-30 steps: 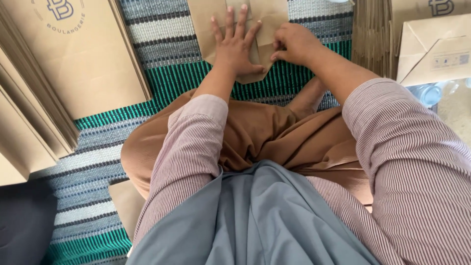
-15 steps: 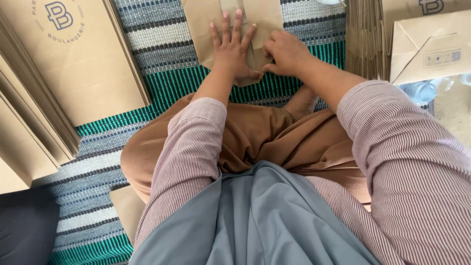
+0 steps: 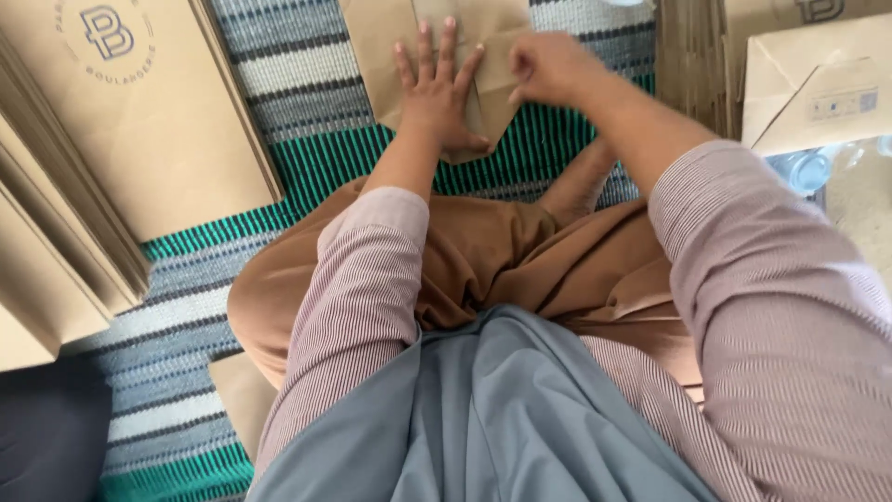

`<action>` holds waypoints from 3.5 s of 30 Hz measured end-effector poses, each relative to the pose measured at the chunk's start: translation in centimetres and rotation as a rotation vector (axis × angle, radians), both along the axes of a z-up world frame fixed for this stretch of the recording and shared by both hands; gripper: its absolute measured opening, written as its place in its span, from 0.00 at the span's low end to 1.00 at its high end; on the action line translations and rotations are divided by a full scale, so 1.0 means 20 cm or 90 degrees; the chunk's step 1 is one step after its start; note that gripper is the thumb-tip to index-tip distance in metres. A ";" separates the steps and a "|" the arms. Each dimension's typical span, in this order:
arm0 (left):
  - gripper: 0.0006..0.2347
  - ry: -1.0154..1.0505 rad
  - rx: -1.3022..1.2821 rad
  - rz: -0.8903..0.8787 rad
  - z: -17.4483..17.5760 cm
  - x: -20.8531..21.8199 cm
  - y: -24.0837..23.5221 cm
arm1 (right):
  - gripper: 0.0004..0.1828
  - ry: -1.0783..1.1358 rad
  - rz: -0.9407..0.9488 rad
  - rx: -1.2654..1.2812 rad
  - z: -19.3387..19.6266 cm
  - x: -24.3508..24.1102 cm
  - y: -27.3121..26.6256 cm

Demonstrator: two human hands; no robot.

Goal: The person sits on the floor and assembles a flat brown paper bag by folding the bottom flaps and creasing the edges. They then use a small brush to apply white adhesive to the bag's flaps and press them together to secure the structure.

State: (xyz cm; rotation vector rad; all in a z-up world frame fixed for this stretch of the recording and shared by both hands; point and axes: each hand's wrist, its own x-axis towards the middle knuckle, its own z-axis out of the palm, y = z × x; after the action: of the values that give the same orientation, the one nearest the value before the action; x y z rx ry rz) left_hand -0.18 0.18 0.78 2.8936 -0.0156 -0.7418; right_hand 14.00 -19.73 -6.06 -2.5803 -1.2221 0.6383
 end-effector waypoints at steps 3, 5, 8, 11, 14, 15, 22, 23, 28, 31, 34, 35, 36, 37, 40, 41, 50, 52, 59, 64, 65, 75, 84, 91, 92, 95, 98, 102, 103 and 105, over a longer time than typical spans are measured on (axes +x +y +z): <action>0.58 -0.003 0.027 -0.003 0.03 0.00 -0.01 | 0.21 -0.056 0.076 0.118 -0.08 0.06 -0.10; 0.59 -0.001 0.028 -0.004 0.02 0.03 0.00 | 0.18 -0.061 0.091 0.091 0.03 0.04 -0.08; 0.59 0.015 0.023 -0.017 0.01 -0.01 -0.02 | 0.14 -0.063 0.108 0.073 0.12 -0.06 -0.10; 0.59 0.007 0.027 -0.011 0.00 0.01 0.00 | 0.21 -0.136 0.166 0.117 0.12 -0.10 -0.09; 0.59 -0.016 0.014 -0.004 -0.06 -0.01 0.00 | 0.43 -0.119 0.248 -0.020 0.20 -0.29 -0.03; 0.59 -0.033 0.005 -0.004 -0.08 0.00 0.00 | 0.57 -0.042 0.280 -0.181 0.26 -0.36 0.01; 0.58 0.012 0.024 -0.010 -0.04 0.03 0.01 | 0.53 -0.046 0.300 -0.219 0.24 -0.30 0.01; 0.59 -0.002 0.020 -0.013 -0.07 0.02 0.01 | 0.49 0.031 0.268 -0.185 0.26 -0.31 0.01; 0.59 0.032 0.003 -0.011 -0.01 0.02 0.00 | 0.56 0.015 0.072 -0.035 0.26 -0.30 0.05; 0.60 -0.016 -0.011 -0.005 -0.03 0.02 0.01 | 0.58 -0.040 0.031 -0.118 0.22 -0.26 0.07; 0.59 0.010 -0.006 -0.011 0.00 -0.01 0.00 | 0.51 -0.008 0.020 -0.177 0.22 -0.26 0.08; 0.60 0.018 0.005 -0.009 0.02 0.00 0.00 | 0.45 -0.092 -0.001 -0.054 0.18 -0.22 0.07; 0.61 0.027 0.016 -0.007 0.04 0.02 0.00 | 0.43 -0.175 -0.020 0.070 0.14 -0.19 0.07; 0.61 0.024 0.018 0.002 0.03 0.03 0.01 | 0.43 -0.178 -0.012 0.074 0.18 -0.17 0.12; 0.62 0.033 -0.012 -0.001 -0.03 0.00 0.00 | 0.55 -0.105 0.006 0.002 0.19 -0.21 0.21; 0.61 0.017 -0.005 -0.002 -0.05 0.01 0.00 | 0.57 -0.126 0.028 0.025 0.14 -0.18 0.24; 0.61 -0.006 -0.035 -0.004 0.01 0.02 0.03 | 0.35 0.034 -0.039 0.027 0.18 0.00 0.31; 0.61 -0.003 -0.042 0.000 -0.01 -0.02 0.03 | 0.33 0.064 -0.120 0.055 0.12 -0.05 0.34; 0.31 -0.219 -0.181 0.088 -0.17 0.03 0.25 | 0.28 -0.225 -0.103 0.164 0.02 -0.12 0.35; 0.20 -0.408 -0.057 -0.021 -0.33 -0.12 0.43 | 0.29 -0.305 -0.045 0.192 0.02 -0.17 0.32; 0.23 -0.367 -0.060 -0.009 -0.35 -0.13 0.43 | 0.25 -0.377 -0.011 0.207 0.02 -0.18 0.31; 0.27 -0.214 -0.025 0.026 -0.29 -0.14 0.43 | 0.18 -0.154 0.065 0.412 0.04 -0.42 0.50; 0.27 -0.253 -0.053 0.029 -0.31 -0.14 0.43 | 0.40 -0.210 0.109 0.249 0.03 -0.60 0.33; 0.28 -0.247 -0.049 0.028 -0.29 -0.13 0.43 | 0.50 -0.361 0.212 0.153 0.01 -0.65 0.28; 0.28 -0.259 -0.049 0.034 -0.30 -0.13 0.43 | 0.50 -0.273 0.213 0.155 0.02 -0.65 0.29; 0.28 -0.282 -0.037 0.033 -0.35 -0.15 0.43 | 0.55 -0.146 0.202 0.120 0.06 -0.66 0.28; 0.28 -0.249 -0.034 0.034 -0.28 -0.12 0.43 | 0.50 -0.189 0.126 0.166 0.10 -0.59 0.32; 0.29 -0.187 -0.049 0.070 -0.23 -0.12 0.41 | 0.46 -0.124 -0.074 0.243 0.23 -0.33 0.38; 0.29 -0.189 -0.050 0.068 -0.26 -0.12 0.40 | 0.46 -0.126 -0.076 0.243 0.18 -0.27 0.36; 0.26 -0.312 -0.056 0.120 -0.30 -0.11 0.40 | 0.49 -0.205 -0.005 0.158 0.08 -0.11 0.36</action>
State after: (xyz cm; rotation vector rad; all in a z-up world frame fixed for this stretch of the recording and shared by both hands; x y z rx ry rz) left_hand -2.46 8.13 -5.12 2.8590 0.1613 0.0066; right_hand 11.89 -12.60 -4.43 -2.5361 -1.2870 0.0587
